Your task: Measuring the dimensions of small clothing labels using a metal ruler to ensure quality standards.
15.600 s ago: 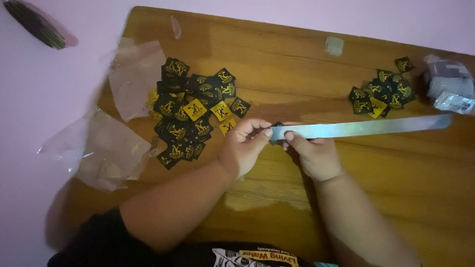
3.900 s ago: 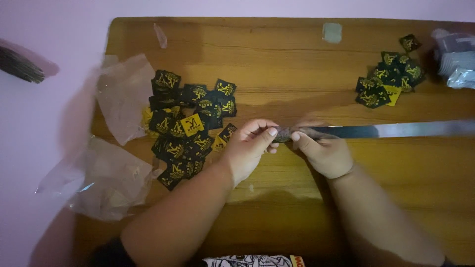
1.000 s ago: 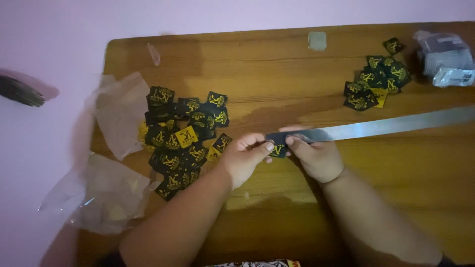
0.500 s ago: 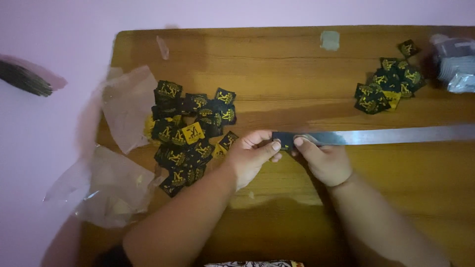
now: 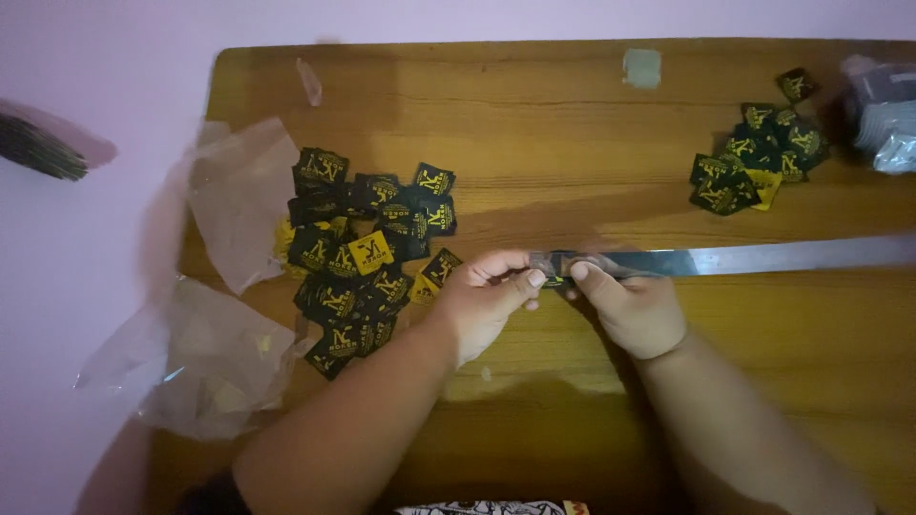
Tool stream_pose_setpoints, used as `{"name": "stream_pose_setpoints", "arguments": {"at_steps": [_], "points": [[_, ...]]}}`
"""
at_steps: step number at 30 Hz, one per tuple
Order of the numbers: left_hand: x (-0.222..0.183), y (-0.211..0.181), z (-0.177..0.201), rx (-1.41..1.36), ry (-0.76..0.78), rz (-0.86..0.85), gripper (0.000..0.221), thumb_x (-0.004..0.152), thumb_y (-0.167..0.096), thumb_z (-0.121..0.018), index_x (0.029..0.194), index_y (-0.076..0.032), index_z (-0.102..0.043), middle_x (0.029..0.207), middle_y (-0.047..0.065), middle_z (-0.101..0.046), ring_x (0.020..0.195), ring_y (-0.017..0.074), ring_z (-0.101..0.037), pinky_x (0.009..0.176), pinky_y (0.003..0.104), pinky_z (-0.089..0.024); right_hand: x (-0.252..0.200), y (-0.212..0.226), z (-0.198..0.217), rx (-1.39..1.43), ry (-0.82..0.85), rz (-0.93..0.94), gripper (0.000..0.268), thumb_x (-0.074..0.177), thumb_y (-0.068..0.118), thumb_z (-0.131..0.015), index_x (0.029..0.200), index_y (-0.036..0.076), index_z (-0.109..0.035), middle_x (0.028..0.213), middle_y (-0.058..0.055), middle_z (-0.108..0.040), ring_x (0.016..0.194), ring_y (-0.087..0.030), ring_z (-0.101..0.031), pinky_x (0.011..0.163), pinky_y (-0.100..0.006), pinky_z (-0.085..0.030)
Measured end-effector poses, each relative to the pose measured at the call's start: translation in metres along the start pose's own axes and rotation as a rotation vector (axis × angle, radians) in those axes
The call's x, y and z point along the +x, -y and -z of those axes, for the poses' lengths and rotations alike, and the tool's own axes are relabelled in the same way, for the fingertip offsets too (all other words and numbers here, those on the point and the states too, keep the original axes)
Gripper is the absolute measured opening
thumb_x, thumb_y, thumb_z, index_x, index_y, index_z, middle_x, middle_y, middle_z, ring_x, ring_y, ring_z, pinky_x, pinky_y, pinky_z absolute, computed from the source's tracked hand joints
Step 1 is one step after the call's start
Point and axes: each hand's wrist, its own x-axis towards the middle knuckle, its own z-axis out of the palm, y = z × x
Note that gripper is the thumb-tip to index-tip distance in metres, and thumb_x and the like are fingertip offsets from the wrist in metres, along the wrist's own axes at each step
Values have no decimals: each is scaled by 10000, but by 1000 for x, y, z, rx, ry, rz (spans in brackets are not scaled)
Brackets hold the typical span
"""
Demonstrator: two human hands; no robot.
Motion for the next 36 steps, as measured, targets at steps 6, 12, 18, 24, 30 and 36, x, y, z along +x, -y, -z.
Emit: {"name": "stream_pose_setpoints", "arguments": {"at_steps": [6, 12, 18, 24, 30, 36], "points": [[5, 15, 12, -84, 73, 27, 230, 833, -101, -661, 1024, 17, -611, 889, 94, -580, 790, 128, -520, 687, 277, -540, -2, -13, -3, 13, -28, 37, 54, 797, 16, -622, 747, 27, -639, 648, -52, -610, 621, -131, -564, 604, -289, -523], [-1, 2, 0, -2, 30, -9, 261, 822, -97, -664, 1047, 29, -621, 901, 125, -626, 799, 140, -585, 676, 252, -561, -3, -29, 2, -15, 9, 66, 132, 758, 63, -674, 872, 4, -643, 782, -74, -648, 752, -153, -576, 752, -360, -520], [15, 32, 18, -91, -17, -32, 252, 770, -48, -714, 975, 28, -588, 855, 145, -621, 742, 162, -606, 617, 248, -570, -6, -30, 4, 0, 15, 77, 102, 784, 37, -637, 884, 20, -652, 804, -71, -649, 786, -145, -580, 762, -359, -522], [6, 20, 12, -177, -38, 32, 106, 842, -61, -629, 922, 3, -599, 800, 127, -612, 698, 178, -628, 614, 271, -563, -6, -26, 6, -56, 15, 28, 89, 792, 52, -624, 867, 10, -651, 776, -96, -658, 739, -184, -612, 725, -378, -524], [11, 30, 13, -101, 14, 13, 169, 797, -46, -674, 915, -28, -555, 838, 112, -602, 720, 153, -625, 638, 246, -561, 2, 1, -3, 26, -27, 62, 58, 822, 37, -617, 772, 18, -639, 661, -99, -619, 620, -159, -606, 620, -316, -536], [12, 35, 17, -70, -38, -13, 216, 745, -22, -720, 893, -28, -563, 799, 104, -599, 721, 181, -643, 619, 250, -561, -2, -5, -7, 152, -14, 26, 55, 844, 69, -590, 835, 27, -625, 688, -62, -602, 599, -178, -582, 617, -358, -551]]}}
